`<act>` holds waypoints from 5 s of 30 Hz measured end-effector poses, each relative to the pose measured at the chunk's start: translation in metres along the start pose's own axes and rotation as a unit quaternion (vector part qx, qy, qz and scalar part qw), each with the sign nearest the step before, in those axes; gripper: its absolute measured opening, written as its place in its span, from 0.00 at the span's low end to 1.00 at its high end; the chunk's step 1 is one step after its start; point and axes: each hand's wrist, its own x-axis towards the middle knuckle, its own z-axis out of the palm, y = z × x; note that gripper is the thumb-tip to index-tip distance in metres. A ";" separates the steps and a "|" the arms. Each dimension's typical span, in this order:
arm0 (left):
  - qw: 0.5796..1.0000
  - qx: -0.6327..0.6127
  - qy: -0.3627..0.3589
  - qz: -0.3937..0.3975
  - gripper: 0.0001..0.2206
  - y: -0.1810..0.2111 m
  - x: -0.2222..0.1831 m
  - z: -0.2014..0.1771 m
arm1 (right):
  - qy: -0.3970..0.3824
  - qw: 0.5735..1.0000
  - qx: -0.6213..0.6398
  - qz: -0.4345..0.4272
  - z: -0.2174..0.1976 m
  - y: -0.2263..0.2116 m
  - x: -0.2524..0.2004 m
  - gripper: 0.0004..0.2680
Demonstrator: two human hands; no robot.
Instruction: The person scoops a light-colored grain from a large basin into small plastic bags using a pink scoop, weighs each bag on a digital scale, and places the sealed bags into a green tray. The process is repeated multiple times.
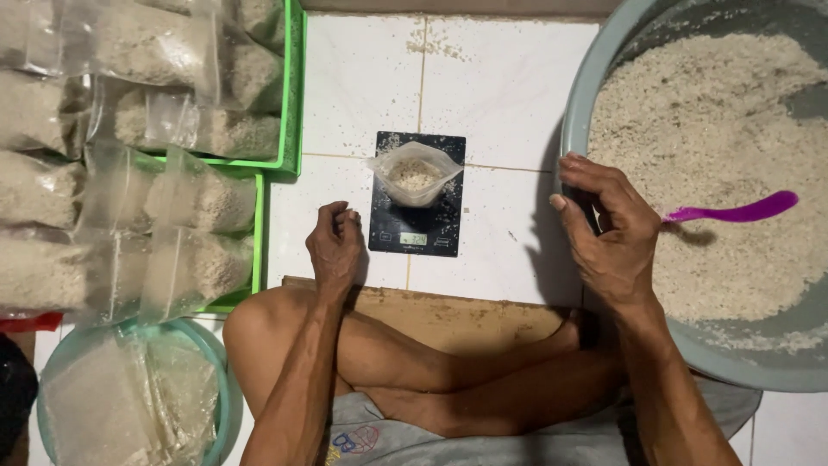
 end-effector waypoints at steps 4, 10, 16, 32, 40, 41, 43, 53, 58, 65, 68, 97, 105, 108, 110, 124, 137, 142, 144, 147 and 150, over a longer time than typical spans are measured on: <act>1.000 0.025 0.013 0.008 0.11 -0.005 0.001 0.001 | -0.006 1.000 -0.023 -0.019 -0.001 -0.001 0.002 0.07; 0.998 0.044 0.037 0.018 0.10 -0.009 0.003 0.004 | -0.008 0.998 -0.044 -0.041 0.000 -0.001 0.004 0.05; 0.995 0.041 0.069 0.056 0.08 -0.008 0.002 0.007 | -0.006 1.000 0.006 -0.021 -0.003 -0.003 0.001 0.06; 0.989 0.076 0.123 0.017 0.08 -0.022 0.006 0.015 | -0.412 0.611 -0.676 0.024 -0.163 0.103 -0.010 0.06; 0.988 -0.010 0.146 -0.048 0.03 0.009 -0.005 0.029 | -0.364 0.728 -0.547 0.196 -0.179 0.084 -0.041 0.17; 0.987 0.024 0.153 -0.031 0.03 0.003 -0.004 0.029 | -0.384 0.732 -0.506 0.246 -0.181 0.083 -0.047 0.19; 0.988 0.047 0.141 -0.033 0.04 -0.008 -0.003 0.023 | -0.340 0.751 -0.539 0.172 -0.183 0.093 -0.065 0.12; 0.971 0.173 0.144 0.082 0.05 -0.030 -0.003 0.017 | -0.099 0.891 -0.423 0.132 -0.207 0.091 -0.056 0.07; 0.975 0.156 0.152 0.039 0.05 -0.008 -0.006 0.023 | -0.114 0.885 -0.371 0.257 -0.190 0.099 -0.041 0.10; 0.972 0.165 0.156 0.056 0.05 0.007 -0.010 0.030 | -0.075 0.919 -0.353 0.157 -0.162 0.141 -0.046 0.11; 0.969 0.201 0.139 0.024 0.09 -0.004 -0.005 0.023 | -0.149 0.902 -0.245 0.322 -0.144 0.115 -0.032 0.11; 0.993 0.024 0.096 -0.059 0.10 0.007 0.000 0.014 | -0.105 0.879 -0.228 0.405 -0.108 -0.011 0.035 0.07; 0.998 0.008 0.066 -0.024 0.10 0.001 0.004 0.014 | -0.233 0.923 -0.176 0.249 -0.035 -0.030 0.078 0.09; 0.996 -0.005 0.065 -0.059 0.11 0.010 0.003 0.012 | -0.255 0.928 -0.189 0.193 -0.015 -0.032 0.087 0.09; 0.996 -0.009 0.072 -0.060 0.11 0.010 0.004 0.014 | -0.272 0.941 -0.119 0.161 -0.006 -0.035 0.089 0.08; 0.997 -0.016 0.066 -0.041 0.11 0.005 0.007 0.016 | -0.288 0.827 -0.448 -0.177 0.015 -0.027 0.071 0.07; 0.995 -0.029 0.067 -0.071 0.11 0.009 0.005 0.015 | -0.281 0.938 -0.197 0.046 0.011 -0.019 0.073 0.09; 0.995 -0.028 0.081 -0.050 0.09 0.017 0.003 0.013 | -0.229 0.925 -0.124 0.277 0.007 -0.029 0.073 0.08; 0.993 -0.046 0.083 -0.069 0.09 0.018 0.004 0.013 | -0.202 0.922 -0.104 0.314 0.001 -0.028 0.068 0.08; 0.993 -0.033 0.094 -0.066 0.09 0.014 0.005 0.014 | -0.164 0.932 -0.048 0.319 -0.013 -0.021 0.056 0.06; 0.993 -0.025 0.099 -0.055 0.09 0.014 0.005 0.014 | -0.136 0.937 -0.038 0.321 -0.031 -0.016 0.040 0.06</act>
